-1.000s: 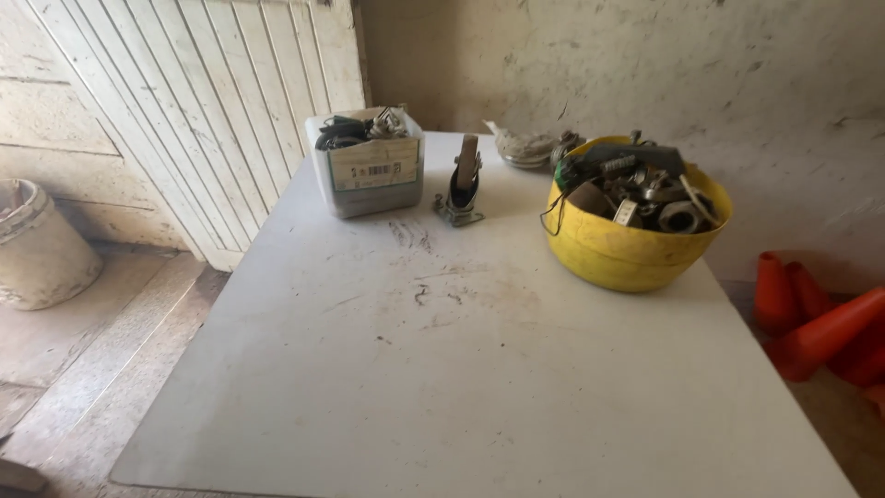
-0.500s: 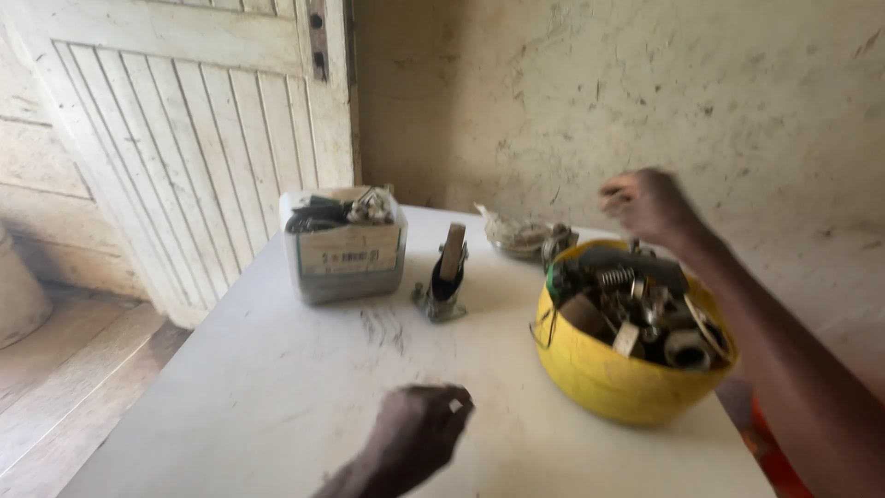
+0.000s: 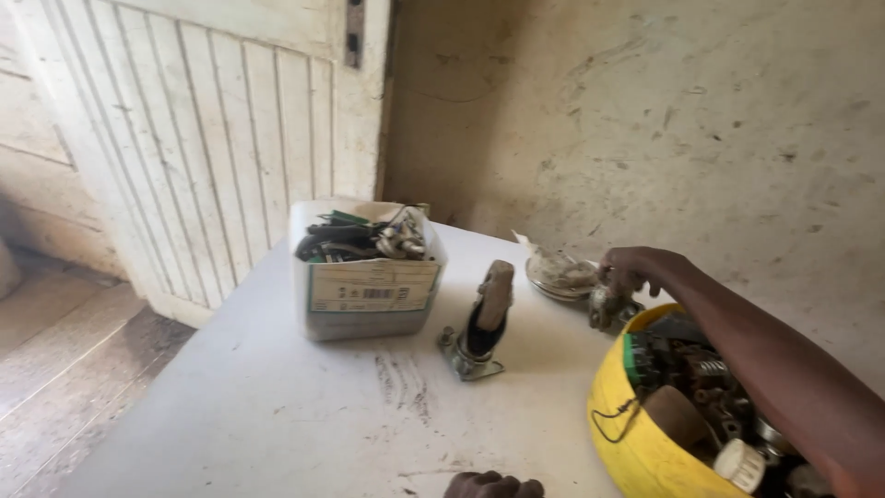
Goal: Inspecting a caster wheel for faults and searching for replacement parts in storage bins.
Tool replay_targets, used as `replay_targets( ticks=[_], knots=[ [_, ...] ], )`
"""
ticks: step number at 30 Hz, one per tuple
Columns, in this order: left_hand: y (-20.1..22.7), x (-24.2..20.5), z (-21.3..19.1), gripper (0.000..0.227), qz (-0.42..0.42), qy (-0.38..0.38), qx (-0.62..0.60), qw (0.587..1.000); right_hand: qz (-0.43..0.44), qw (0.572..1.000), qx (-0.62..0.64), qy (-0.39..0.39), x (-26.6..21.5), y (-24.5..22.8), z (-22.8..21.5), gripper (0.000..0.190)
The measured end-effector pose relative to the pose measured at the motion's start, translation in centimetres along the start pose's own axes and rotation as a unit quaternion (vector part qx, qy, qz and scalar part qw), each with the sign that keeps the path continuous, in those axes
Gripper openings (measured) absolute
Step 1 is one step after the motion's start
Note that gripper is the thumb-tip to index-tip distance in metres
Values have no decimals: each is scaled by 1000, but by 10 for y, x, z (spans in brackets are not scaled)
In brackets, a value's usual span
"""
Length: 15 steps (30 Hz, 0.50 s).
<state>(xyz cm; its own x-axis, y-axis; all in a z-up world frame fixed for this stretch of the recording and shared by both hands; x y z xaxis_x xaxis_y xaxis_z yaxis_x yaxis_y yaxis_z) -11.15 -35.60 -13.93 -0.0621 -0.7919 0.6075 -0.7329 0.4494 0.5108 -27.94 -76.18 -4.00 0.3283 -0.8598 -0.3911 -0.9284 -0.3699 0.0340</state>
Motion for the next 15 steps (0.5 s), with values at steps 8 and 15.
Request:
replay_targets(
  ticks=[8,15],
  knots=[
    [-6,-11,28,48,31,-18,3,999,-12,998,44,44,-46,12,1,38],
    [4,-10,15,25,68,51,27,996,26,987,68,142,-93,-2,-22,36]
  ],
)
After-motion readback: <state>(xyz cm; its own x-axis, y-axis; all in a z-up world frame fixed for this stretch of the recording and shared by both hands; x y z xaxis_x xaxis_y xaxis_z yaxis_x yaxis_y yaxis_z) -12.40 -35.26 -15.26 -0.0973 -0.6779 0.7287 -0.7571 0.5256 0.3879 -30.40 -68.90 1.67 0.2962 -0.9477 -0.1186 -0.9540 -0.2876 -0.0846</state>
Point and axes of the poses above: each hand's wrist, its own x-axis towards the middle knuckle, its own z-axis out of the palm, y = z × x, the point moved 10 cm from there along x, towards the middle knuckle, and after that the axes turned 13 degrees about -z, right-handed, at the moved point
